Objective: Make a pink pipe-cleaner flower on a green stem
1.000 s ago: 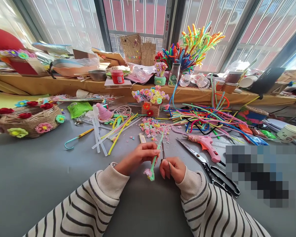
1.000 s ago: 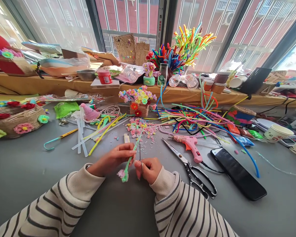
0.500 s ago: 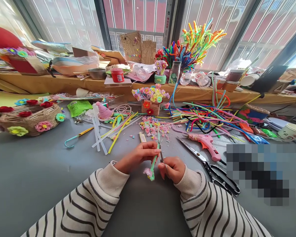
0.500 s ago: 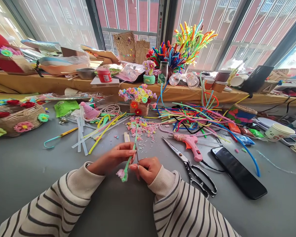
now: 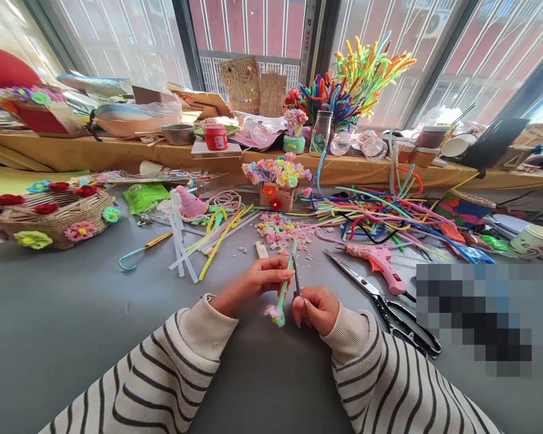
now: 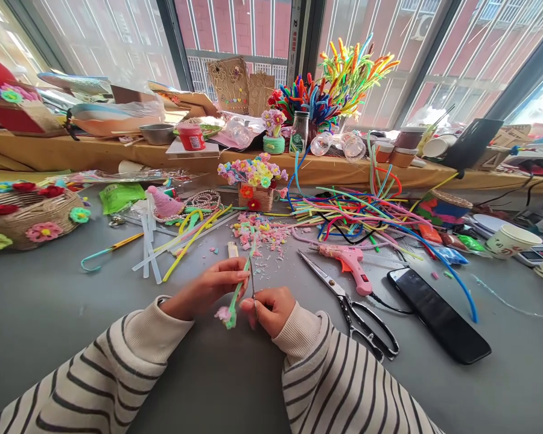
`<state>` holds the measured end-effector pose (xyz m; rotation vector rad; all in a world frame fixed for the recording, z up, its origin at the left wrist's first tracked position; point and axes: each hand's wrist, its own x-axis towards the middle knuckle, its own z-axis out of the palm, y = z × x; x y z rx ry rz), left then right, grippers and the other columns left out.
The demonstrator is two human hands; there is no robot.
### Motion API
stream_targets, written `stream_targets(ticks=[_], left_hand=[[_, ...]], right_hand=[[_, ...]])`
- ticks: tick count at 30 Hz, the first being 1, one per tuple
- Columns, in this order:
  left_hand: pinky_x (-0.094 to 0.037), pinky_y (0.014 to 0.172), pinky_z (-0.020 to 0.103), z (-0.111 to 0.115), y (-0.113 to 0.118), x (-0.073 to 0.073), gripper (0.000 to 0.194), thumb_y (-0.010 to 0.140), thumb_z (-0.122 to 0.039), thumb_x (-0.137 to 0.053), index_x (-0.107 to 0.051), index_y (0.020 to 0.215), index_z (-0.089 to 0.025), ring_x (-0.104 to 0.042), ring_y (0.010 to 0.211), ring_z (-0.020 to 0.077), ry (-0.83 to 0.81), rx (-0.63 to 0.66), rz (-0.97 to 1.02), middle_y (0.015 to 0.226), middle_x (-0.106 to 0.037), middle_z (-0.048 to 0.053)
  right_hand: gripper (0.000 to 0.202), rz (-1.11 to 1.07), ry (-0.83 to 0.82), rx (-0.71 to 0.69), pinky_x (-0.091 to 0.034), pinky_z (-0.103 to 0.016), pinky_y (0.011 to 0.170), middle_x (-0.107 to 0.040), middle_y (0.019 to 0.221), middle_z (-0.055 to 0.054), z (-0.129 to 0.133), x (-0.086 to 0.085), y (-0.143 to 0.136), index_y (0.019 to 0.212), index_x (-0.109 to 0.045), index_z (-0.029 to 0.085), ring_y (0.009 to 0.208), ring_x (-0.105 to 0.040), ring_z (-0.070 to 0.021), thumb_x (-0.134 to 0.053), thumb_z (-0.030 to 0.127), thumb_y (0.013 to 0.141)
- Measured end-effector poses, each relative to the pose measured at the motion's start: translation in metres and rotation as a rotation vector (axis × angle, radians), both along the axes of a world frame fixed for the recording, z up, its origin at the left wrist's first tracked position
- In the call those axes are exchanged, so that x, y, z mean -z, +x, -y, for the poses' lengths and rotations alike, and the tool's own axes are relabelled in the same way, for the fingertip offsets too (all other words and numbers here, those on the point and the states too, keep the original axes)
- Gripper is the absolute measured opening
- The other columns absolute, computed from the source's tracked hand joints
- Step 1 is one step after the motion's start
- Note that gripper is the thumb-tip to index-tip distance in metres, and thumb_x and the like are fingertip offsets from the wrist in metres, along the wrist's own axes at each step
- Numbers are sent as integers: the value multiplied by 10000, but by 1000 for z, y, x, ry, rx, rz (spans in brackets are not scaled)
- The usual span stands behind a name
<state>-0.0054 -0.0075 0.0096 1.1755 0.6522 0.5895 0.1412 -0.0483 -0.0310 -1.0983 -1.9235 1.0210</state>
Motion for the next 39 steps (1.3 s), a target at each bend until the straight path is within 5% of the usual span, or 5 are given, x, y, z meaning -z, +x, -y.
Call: stream_targets(ticks=[15, 23, 32, 39], left_hand=[[-318, 532, 198, 1, 0, -2, 159, 642, -246, -525, -428, 581, -136, -378, 516, 53, 45, -17, -32, 559, -416, -37], [-312, 522, 201, 2, 0, 0, 154, 651, -233, -515, -425, 572, -137, -401, 514, 64, 44, 20, -34, 537, -428, -31], [-282, 501, 184, 2, 1, -1, 168, 646, -211, -519, -403, 551, -135, -343, 501, 48, 45, -8, -48, 537, -368, -41], [-299, 511, 190, 3, 1, -1, 161, 656, -220, -510, -408, 563, -137, -397, 507, 57, 53, 23, -37, 543, -419, -36]], right_hand=[[571, -2, -29, 110, -263, -173, 362, -302, 298, 47, -1, 0, 0, 345, -418, 152, 305, -298, -36, -274, 543, 735], [647, -58, -28, -4, -297, -183, 407, -350, 372, 32, 1, 2, 0, 520, -532, 128, 372, -367, -59, -164, 630, 698], [587, 43, 74, 100, -315, -172, 438, -400, 332, 20, -2, 1, 1, 348, -465, 146, 359, -363, -46, -268, 526, 750], [601, -47, 1, 26, -275, -176, 383, -345, 337, 36, -1, 4, 0, 439, -515, 134, 337, -334, -45, -229, 576, 729]])
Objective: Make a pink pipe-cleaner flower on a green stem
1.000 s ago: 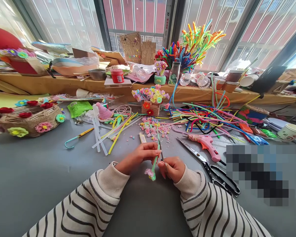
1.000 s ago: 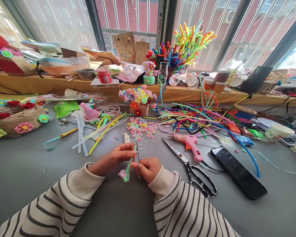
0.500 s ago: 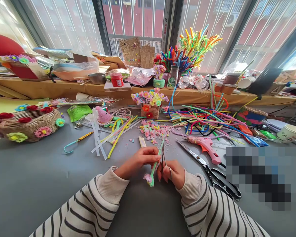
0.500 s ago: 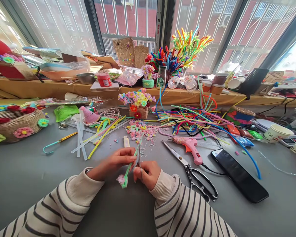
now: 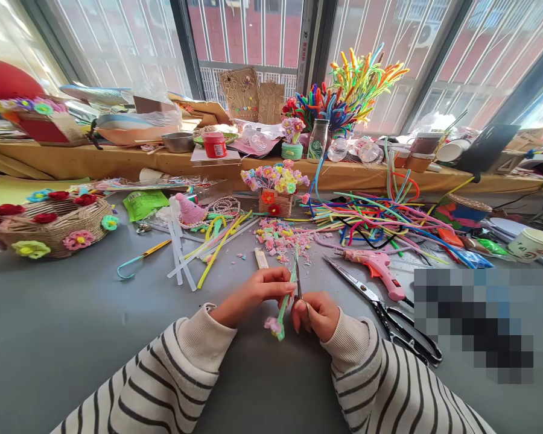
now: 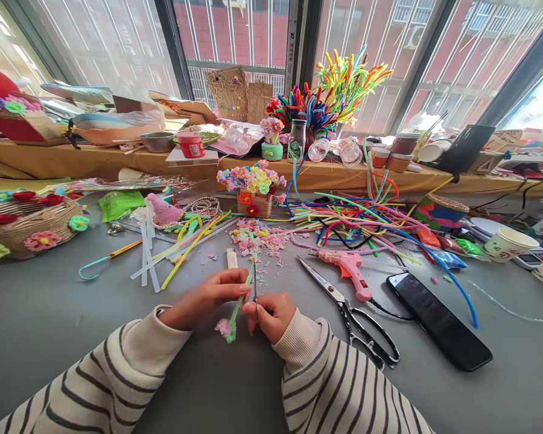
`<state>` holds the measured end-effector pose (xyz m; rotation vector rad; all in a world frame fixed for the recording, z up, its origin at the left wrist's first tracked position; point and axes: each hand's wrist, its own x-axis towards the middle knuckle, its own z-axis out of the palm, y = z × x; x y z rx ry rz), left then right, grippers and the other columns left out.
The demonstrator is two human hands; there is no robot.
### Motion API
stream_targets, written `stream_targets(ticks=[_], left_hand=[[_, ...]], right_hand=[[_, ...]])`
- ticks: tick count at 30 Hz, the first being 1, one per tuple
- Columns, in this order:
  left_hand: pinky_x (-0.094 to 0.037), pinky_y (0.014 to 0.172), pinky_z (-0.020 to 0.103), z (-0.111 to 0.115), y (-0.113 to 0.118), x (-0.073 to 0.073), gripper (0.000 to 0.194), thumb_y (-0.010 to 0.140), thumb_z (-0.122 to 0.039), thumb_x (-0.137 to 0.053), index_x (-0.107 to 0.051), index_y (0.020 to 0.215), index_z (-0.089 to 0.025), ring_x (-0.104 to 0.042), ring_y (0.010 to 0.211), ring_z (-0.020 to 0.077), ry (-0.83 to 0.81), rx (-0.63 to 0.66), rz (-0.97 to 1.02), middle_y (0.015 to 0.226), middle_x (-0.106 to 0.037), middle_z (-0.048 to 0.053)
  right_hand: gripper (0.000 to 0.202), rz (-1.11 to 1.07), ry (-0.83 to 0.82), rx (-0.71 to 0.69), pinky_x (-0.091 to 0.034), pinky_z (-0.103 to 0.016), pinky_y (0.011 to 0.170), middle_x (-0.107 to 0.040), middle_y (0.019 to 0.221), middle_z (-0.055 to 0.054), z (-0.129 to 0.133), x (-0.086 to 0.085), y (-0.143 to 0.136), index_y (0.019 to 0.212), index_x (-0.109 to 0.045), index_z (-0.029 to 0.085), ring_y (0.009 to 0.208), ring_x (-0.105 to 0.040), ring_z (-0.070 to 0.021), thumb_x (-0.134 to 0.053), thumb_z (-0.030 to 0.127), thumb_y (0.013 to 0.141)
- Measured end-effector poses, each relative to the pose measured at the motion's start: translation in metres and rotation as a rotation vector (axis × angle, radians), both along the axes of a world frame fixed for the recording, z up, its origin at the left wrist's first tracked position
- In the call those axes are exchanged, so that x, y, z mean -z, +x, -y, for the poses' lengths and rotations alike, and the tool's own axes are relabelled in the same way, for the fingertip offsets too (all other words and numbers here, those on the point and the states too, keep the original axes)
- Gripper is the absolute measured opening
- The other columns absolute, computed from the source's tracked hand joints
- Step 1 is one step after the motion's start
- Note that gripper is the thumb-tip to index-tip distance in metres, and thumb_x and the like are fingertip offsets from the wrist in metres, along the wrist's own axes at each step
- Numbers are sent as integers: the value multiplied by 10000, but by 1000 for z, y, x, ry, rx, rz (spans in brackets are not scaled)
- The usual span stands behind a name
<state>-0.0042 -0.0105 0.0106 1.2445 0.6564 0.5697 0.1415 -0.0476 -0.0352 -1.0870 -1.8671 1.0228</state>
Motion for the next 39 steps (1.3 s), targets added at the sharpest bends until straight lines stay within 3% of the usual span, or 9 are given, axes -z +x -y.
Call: stream_targets(ticks=[6, 15, 24, 32, 39], left_hand=[[-317, 529, 229, 2, 0, 3, 165, 689, -274, -463, -416, 595, -146, -483, 517, 110, 30, 117, -26, 533, -510, 0], [-299, 530, 209, 0, -1, 2, 170, 648, -267, -513, -442, 567, -135, -374, 528, 73, 42, 14, -51, 541, -395, -28], [-298, 525, 221, 1, -1, 1, 174, 679, -275, -477, -459, 581, -132, -435, 522, 93, 93, 101, -49, 533, -483, -2], [-287, 529, 216, 0, -1, 2, 172, 665, -263, -500, -451, 564, -133, -392, 518, 77, 80, 64, -27, 530, -448, -19], [-295, 535, 205, 0, -1, -1, 167, 656, -263, -505, -449, 571, -130, -372, 532, 67, 43, 11, -36, 580, -430, -20]], right_hand=[[649, -44, -46, -66, -304, -184, 403, -381, 395, 31, -1, 1, -1, 546, -519, 131, 368, -363, -57, -165, 661, 669], [564, 62, 84, 62, -302, -172, 421, -377, 338, 30, 1, -6, 1, 358, -450, 144, 359, -359, -45, -287, 521, 745], [646, -51, -29, -66, -315, -196, 429, -375, 387, 27, -1, 0, -1, 485, -487, 142, 377, -362, -62, -153, 664, 667], [593, -10, -6, -55, -298, -186, 417, -358, 363, 32, 1, -4, 0, 433, -478, 140, 361, -354, -54, -221, 593, 717], [573, 51, 46, 40, -289, -173, 407, -362, 331, 27, 2, -4, 0, 347, -435, 140, 346, -346, -42, -285, 528, 742]])
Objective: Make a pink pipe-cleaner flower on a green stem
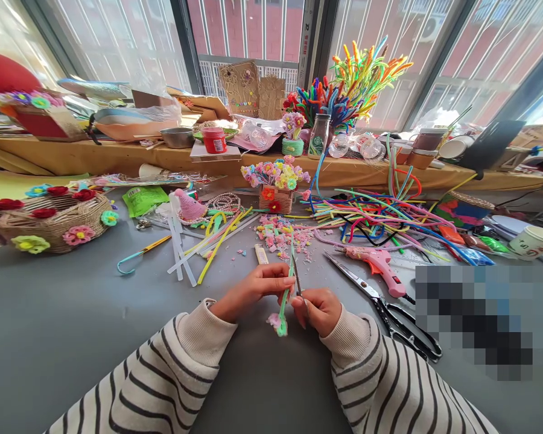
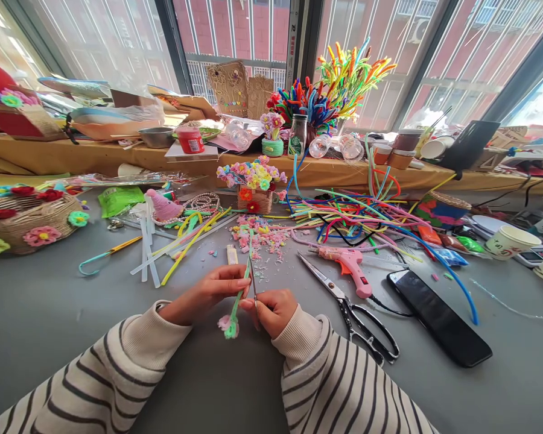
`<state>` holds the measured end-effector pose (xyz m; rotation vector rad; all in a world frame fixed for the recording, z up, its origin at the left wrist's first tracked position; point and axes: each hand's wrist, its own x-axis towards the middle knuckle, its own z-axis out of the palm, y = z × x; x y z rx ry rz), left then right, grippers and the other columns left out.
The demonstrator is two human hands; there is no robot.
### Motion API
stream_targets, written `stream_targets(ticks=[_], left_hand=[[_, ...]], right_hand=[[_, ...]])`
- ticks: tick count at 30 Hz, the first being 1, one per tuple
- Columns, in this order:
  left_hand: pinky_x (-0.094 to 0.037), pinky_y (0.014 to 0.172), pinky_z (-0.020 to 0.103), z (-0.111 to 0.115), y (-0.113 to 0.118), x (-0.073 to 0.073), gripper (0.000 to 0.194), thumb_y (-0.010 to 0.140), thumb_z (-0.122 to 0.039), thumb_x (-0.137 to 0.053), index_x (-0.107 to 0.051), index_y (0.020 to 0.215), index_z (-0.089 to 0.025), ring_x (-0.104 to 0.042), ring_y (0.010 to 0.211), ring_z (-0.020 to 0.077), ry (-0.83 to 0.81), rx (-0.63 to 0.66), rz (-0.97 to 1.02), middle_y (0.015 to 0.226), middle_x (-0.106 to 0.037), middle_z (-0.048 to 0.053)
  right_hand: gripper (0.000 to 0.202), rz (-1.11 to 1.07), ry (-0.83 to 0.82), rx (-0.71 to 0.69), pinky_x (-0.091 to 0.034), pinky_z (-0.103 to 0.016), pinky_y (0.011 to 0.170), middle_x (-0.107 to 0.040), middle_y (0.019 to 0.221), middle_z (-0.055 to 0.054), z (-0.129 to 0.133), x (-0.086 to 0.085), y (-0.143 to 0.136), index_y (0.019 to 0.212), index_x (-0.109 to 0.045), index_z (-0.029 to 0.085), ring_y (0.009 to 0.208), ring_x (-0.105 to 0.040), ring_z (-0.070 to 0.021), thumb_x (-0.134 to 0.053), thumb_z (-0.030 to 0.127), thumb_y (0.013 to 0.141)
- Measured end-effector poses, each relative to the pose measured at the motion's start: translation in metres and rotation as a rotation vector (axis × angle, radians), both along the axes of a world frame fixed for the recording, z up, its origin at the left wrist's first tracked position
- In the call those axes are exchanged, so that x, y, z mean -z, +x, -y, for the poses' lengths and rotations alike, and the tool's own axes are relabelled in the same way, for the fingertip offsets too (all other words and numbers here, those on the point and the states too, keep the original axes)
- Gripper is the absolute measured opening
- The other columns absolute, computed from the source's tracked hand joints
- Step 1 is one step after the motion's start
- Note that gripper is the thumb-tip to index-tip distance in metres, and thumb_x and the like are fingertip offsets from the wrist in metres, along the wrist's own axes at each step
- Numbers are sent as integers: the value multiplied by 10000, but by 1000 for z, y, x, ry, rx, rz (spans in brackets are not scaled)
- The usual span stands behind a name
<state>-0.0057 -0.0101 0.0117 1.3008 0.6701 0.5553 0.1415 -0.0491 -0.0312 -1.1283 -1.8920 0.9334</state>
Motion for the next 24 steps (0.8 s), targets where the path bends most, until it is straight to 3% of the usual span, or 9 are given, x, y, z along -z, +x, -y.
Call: stream_targets(ticks=[5, 12, 24], left_hand=[[-288, 539, 211, -1, 0, 3, 184, 663, -275, -500, -448, 566, -127, -365, 532, 74, 61, 51, -42, 538, -407, -25], [-284, 549, 209, -2, 0, 5, 173, 671, -264, -489, -433, 575, -131, -369, 543, 69, 16, 22, -28, 558, -401, -32], [-287, 552, 214, 0, 0, 3, 178, 676, -267, -487, -431, 574, -132, -387, 541, 73, 32, 46, -8, 556, -439, -26]], right_hand=[[588, -41, -38, -60, -269, -174, 374, -340, 327, 38, -1, 0, 0, 393, -470, 142, 323, -320, -41, -244, 573, 724], [575, -17, -14, 7, -284, -174, 404, -359, 321, 27, -1, -1, 0, 325, -404, 147, 338, -334, -39, -280, 512, 751], [625, -54, -47, -46, -291, -196, 429, -358, 377, 26, 0, 0, 0, 468, -499, 135, 378, -353, -60, -184, 621, 705]])
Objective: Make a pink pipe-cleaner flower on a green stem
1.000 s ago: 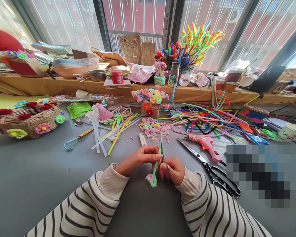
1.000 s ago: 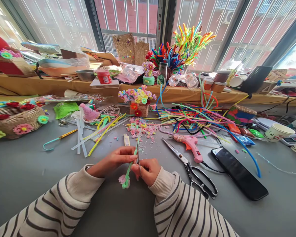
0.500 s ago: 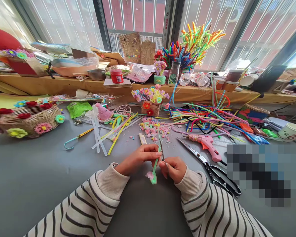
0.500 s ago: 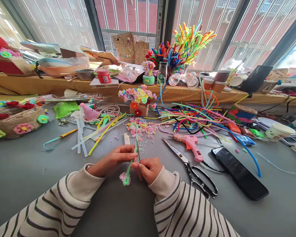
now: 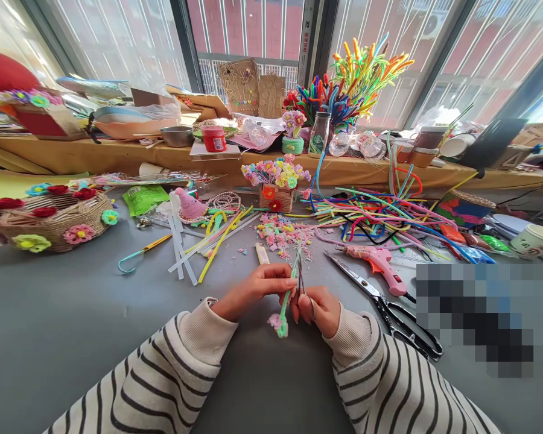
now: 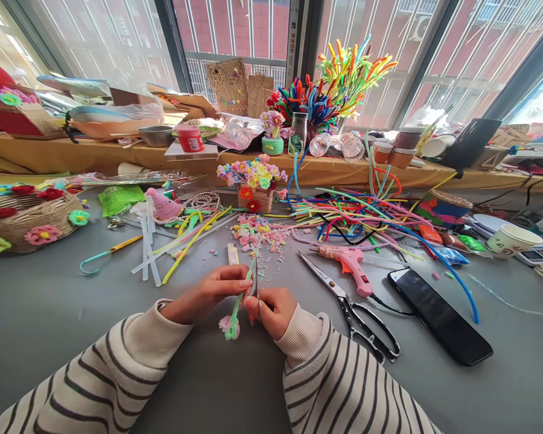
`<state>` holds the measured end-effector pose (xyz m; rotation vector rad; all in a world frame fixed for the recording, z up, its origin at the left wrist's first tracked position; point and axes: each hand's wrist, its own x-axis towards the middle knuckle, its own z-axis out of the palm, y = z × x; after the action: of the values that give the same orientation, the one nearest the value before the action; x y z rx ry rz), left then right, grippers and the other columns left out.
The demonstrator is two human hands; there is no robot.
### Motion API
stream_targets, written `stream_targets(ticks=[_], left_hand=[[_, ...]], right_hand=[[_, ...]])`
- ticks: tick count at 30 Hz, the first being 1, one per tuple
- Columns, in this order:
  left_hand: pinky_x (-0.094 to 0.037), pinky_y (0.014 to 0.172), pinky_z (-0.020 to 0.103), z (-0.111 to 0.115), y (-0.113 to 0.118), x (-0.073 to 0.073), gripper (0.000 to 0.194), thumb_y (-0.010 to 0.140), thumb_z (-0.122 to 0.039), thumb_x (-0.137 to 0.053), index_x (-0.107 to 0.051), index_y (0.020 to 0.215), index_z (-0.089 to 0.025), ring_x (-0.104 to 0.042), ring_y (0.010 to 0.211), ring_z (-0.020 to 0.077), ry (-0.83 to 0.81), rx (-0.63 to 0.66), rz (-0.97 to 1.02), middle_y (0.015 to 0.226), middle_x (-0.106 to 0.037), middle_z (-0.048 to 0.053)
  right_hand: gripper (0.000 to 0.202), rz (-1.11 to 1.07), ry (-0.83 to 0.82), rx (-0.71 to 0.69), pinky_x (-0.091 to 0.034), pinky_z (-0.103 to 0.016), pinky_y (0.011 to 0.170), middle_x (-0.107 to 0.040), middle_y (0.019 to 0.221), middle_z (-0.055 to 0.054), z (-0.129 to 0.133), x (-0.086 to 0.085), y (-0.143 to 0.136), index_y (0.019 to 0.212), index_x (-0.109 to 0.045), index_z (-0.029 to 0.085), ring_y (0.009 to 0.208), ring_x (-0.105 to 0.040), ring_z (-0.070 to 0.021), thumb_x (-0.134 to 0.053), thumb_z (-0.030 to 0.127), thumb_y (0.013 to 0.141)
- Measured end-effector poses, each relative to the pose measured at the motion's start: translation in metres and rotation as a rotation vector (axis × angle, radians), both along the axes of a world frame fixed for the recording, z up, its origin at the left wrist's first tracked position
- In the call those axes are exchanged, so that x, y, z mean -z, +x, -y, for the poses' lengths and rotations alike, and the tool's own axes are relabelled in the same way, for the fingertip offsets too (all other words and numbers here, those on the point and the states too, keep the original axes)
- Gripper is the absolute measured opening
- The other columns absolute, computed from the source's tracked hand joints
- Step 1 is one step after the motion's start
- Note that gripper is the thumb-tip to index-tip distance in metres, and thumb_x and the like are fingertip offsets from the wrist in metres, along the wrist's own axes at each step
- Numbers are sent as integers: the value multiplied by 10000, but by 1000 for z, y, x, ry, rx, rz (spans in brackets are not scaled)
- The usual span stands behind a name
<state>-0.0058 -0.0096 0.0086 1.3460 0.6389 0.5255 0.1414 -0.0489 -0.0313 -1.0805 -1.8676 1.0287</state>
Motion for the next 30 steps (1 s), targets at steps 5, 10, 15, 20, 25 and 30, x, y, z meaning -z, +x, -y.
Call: stream_targets(ticks=[5, 10, 15, 20, 25, 30], left_hand=[[-289, 560, 215, 0, 0, 3, 174, 668, -269, -495, -441, 578, -131, -372, 550, 74, 5, 19, -33, 554, -406, -32], [-293, 561, 212, -1, 0, 3, 178, 664, -277, -495, -431, 577, -135, -361, 550, 71, -26, -27, -24, 545, -374, -40], [-283, 547, 207, 0, 0, 3, 180, 664, -269, -496, -428, 568, -133, -354, 543, 68, -4, 0, -36, 542, -376, -37], [-286, 548, 203, -1, 0, 3, 181, 663, -269, -494, -421, 569, -133, -347, 543, 64, -29, -20, -26, 548, -359, -39], [-294, 550, 206, 0, 0, 0, 180, 651, -278, -500, -426, 574, -133, -353, 542, 66, -34, -36, -25, 555, -377, -35], [-296, 546, 209, 1, 1, 1, 185, 648, -278, -504, -430, 561, -132, -361, 540, 69, -22, -24, -33, 542, -368, -35]], right_hand=[[584, 34, 60, 24, -290, -180, 416, -362, 355, 26, 0, -2, 0, 407, -472, 135, 358, -348, -48, -239, 553, 742], [570, 67, 100, 82, -294, -170, 419, -374, 342, 26, 0, -3, 1, 356, -436, 139, 351, -351, -40, -268, 504, 760], [576, 38, 77, 36, -284, -172, 399, -354, 337, 32, 0, -2, 0, 390, -466, 139, 343, -330, -43, -246, 530, 751], [563, 67, 91, 89, -302, -171, 435, -407, 351, 16, -1, -3, 0, 354, -429, 138, 366, -363, -44, -277, 496, 761], [585, 42, 52, 54, -287, -173, 403, -361, 338, 31, -2, 0, 0, 388, -461, 140, 342, -335, -43, -231, 536, 752], [570, 67, 62, 88, -295, -177, 418, -386, 345, 25, -1, 0, 0, 373, -450, 144, 360, -352, -48, -259, 528, 749]])
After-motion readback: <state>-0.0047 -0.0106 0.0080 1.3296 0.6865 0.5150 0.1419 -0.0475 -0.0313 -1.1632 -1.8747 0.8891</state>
